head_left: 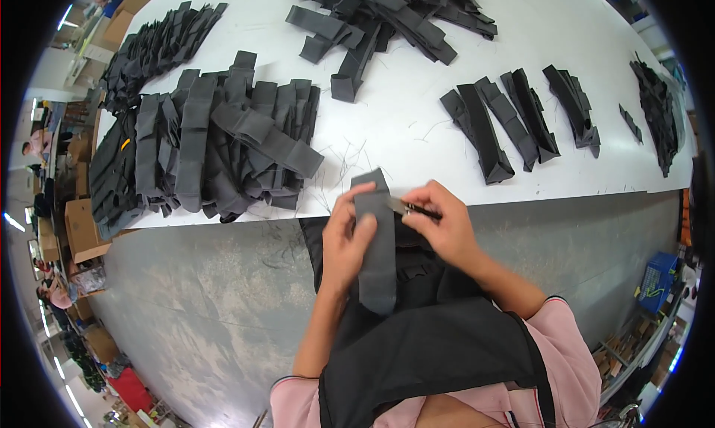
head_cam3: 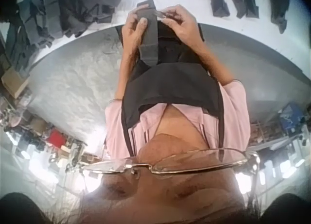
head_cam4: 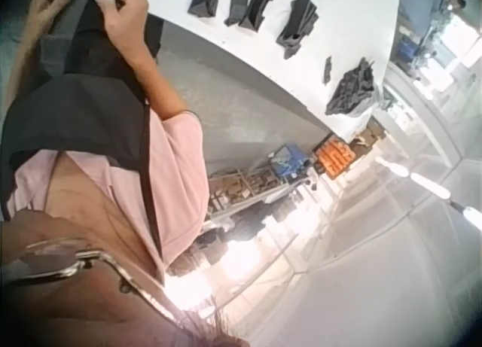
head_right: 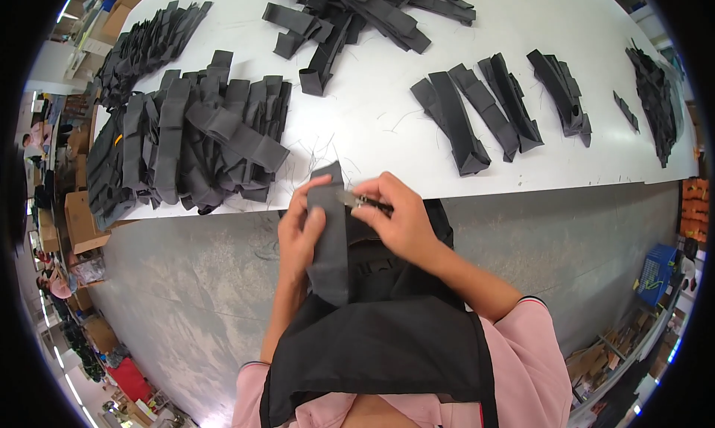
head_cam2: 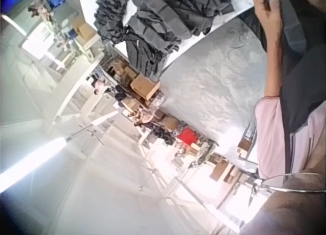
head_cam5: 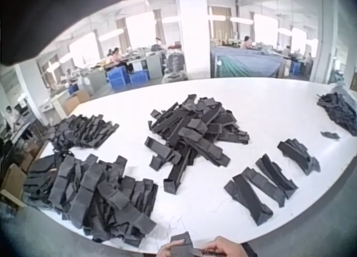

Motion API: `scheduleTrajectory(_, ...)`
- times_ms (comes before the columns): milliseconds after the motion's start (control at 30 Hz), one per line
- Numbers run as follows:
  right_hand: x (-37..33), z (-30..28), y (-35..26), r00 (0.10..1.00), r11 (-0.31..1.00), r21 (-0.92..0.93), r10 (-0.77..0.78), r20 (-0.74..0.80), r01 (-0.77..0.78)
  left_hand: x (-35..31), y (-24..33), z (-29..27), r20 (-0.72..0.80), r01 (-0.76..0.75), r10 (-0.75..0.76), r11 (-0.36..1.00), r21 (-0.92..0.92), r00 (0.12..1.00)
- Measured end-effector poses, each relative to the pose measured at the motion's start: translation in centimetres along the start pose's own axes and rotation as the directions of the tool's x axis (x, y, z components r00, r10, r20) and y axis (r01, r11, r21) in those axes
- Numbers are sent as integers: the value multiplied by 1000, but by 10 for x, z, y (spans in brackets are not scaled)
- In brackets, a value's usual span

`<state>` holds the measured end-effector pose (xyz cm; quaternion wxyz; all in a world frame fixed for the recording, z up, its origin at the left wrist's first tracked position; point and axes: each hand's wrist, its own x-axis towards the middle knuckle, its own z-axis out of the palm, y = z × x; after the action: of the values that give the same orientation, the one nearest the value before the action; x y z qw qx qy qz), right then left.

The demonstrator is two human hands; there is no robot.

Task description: Trimming excess material from small black manufactured parts using a hand-held cutter.

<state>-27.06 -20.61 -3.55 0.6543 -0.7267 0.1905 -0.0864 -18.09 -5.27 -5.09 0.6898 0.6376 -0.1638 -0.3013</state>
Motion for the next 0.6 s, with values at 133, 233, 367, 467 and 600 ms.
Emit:
scheduleTrajectory(133,-13,-3,-4,998,999,-44,-24,-57,22,37,5,7,-154,291,-329,929,-229,932)
scheduleTrajectory(233,-30,-5,-24,916,854,-332,-381,128,401,49,7,8,-194,262,-300,945,-197,934)
scheduleTrajectory(367,-17,7,-9,865,766,-418,-488,117,489,54,-1,11,-140,310,-313,950,-40,939)
scheduleTrajectory(467,-11,7,-10,896,837,-331,-436,77,436,48,-20,5,-148,130,-194,924,-361,970)
scheduleTrajectory(600,0,1,-7,995,995,-12,-100,5,100,22,-14,-1,-155,34,-79,962,-271,985)
